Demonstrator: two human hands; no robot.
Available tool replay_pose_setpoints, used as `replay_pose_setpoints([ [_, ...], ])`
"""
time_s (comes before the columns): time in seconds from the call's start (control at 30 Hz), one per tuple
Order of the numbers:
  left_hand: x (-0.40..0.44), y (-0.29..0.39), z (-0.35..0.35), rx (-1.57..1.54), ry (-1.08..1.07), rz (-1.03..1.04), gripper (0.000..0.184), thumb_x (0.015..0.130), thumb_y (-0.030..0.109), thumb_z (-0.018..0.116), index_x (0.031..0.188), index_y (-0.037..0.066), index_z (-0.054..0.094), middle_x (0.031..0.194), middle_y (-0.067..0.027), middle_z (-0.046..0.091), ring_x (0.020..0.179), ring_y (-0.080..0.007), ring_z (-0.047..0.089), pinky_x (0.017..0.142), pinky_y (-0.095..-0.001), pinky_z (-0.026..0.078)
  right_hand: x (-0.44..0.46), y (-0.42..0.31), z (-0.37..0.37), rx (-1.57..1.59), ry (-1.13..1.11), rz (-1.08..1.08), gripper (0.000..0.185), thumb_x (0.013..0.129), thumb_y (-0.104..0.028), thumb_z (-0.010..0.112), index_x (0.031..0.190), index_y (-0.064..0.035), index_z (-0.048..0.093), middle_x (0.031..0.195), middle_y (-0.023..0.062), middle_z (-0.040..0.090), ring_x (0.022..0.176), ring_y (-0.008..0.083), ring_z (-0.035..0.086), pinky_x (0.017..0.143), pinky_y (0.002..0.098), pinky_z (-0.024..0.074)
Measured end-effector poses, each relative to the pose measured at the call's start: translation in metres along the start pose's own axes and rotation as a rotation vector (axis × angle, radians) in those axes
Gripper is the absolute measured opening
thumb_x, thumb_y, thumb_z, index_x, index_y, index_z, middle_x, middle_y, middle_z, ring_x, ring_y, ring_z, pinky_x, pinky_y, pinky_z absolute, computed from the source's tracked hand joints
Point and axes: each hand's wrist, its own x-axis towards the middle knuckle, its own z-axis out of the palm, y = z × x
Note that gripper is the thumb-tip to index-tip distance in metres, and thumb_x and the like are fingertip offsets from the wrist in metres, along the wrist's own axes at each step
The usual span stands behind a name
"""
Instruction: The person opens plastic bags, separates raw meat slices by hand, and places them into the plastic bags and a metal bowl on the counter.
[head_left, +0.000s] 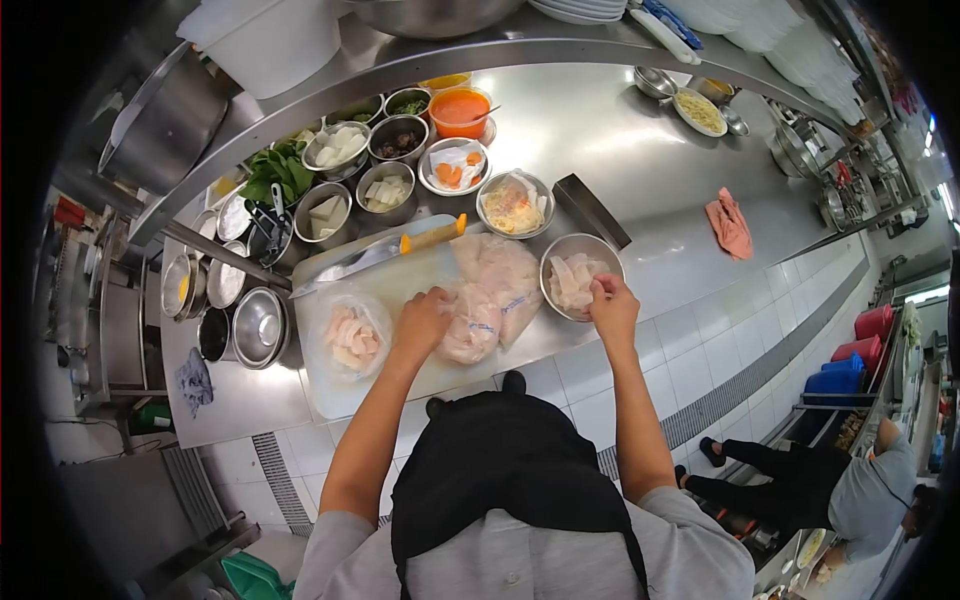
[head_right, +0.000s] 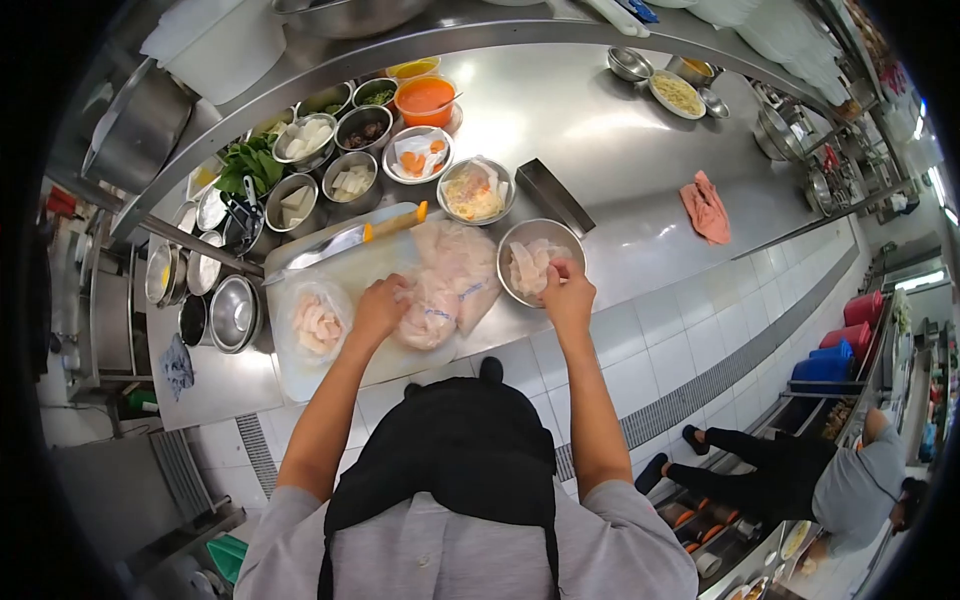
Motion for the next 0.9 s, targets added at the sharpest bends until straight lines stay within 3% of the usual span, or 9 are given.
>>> replay_pose_setpoints([
  [0.1,0.004,-0.002,-0.009,-0.066,-0.051,-0.043,0.032,0.077,0.011,0.068,0.108,0.01,0.062,0.098,-0.0198,0.065,0.089,-0.038,0.063,0.081,-0.0459,0.051,-0.007,-0.005,0.01,0.023,-0.109,-0.03,0.016,0.092,-0.009,0.061,0.104,0.0001,0.066,0.084,0.0116,0.069,0.056,0.0159,0.067,0.047,0.0273,0.0517],
  [0.17,0.0,0.01,-0.024,-0.362,-0.106,-0.218,0.036,0.075,0.008,0.067,0.111,0.008,0.061,0.099,-0.0202,0.065,0.094,-0.0366,0.064,0.086,-0.0454,0.05,-0.017,-0.009,0.016,0.014,-0.203,-0.069,0.016,0.091,-0.011,0.06,0.103,-0.0023,0.067,0.083,0.012,0.07,0.056,0.0176,0.067,0.054,0.0302,0.0513],
  [0.27,-0.005,0.0,-0.02,-0.238,0.02,-0.075,0.041,0.074,0.007,0.068,0.115,0.006,0.06,0.097,-0.0202,0.067,0.093,-0.0366,0.065,0.085,-0.0432,0.051,-0.032,-0.003,0.038,-0.016,-0.336,-0.181,0.015,0.092,-0.011,0.062,0.103,-0.0024,0.067,0.082,0.008,0.069,0.056,0.0125,0.065,0.052,0.0249,0.0498],
  [0.43,0.003,-0.019,-0.015,-0.153,-0.144,-0.036,0.046,0.075,0.004,0.066,0.12,0.001,0.057,0.104,-0.0226,0.067,0.09,-0.0364,0.067,0.082,-0.0385,0.054,-0.067,-0.036,0.08,-0.061,-0.489,-0.386,0.02,0.087,-0.008,0.063,0.106,-0.0032,0.067,0.084,0.0123,0.07,0.065,0.0199,0.067,0.062,0.0305,0.0524],
  [0.5,0.005,-0.021,-0.023,-0.174,-0.22,-0.067,0.045,0.077,0.002,0.064,0.122,0.0,0.056,0.106,-0.0229,0.067,0.089,-0.0338,0.069,0.08,-0.0363,0.055,-0.073,-0.044,0.096,-0.036,-0.605,-0.352,0.025,0.082,-0.006,0.065,0.108,-0.0021,0.065,0.091,0.0172,0.069,0.074,0.0298,0.068,0.07,0.0362,0.0535],
  [0.57,0.001,-0.019,-0.035,-0.487,-0.218,-0.205,0.043,0.081,-0.004,0.058,0.123,-0.001,0.056,0.109,-0.019,0.067,0.089,-0.0261,0.069,0.078,-0.0339,0.055,-0.074,-0.045,0.108,-0.066,-0.619,-0.384,0.03,0.082,-0.006,0.065,0.112,-0.0022,0.063,0.094,0.0182,0.069,0.076,0.0306,0.068,0.071,0.0364,0.0536],
  [0.73,-0.022,0.001,-0.072,-1.09,-0.202,-0.221,0.047,0.084,-0.008,0.053,0.13,0.0,0.052,0.116,-0.0116,0.062,0.095,-0.0197,0.067,0.081,-0.0296,0.053,-0.079,-0.059,0.123,-0.061,-0.669,-0.477,0.042,0.083,-0.005,0.064,0.125,-0.0023,0.055,0.099,0.0198,0.067,0.084,0.0298,0.069,0.074,0.0359,0.054],
  [0.83,-0.034,0.006,-0.067,-1.243,-0.19,-0.137,0.051,0.084,-0.009,0.052,0.134,0.001,0.049,0.126,-0.0109,0.056,0.095,-0.0172,0.064,0.085,-0.0279,0.05,-0.081,-0.07,0.127,0.22,-0.793,-0.291,0.042,0.087,-0.004,0.063,0.127,-0.0022,0.053,0.1,0.0167,0.067,0.086,0.0233,0.069,0.074,0.0331,0.0545],
  [0.9,-0.038,0.009,-0.065,-1.258,-0.174,-0.064,0.053,0.085,-0.009,0.052,0.136,0.002,0.047,0.131,-0.011,0.052,0.095,-0.0151,0.062,0.087,-0.027,0.049,-0.078,-0.073,0.133,0.48,-0.927,0.083,0.039,0.088,-0.001,0.062,0.126,-0.0023,0.053,0.1,0.0117,0.067,0.086,0.0161,0.067,0.074,0.03,0.0545],
])
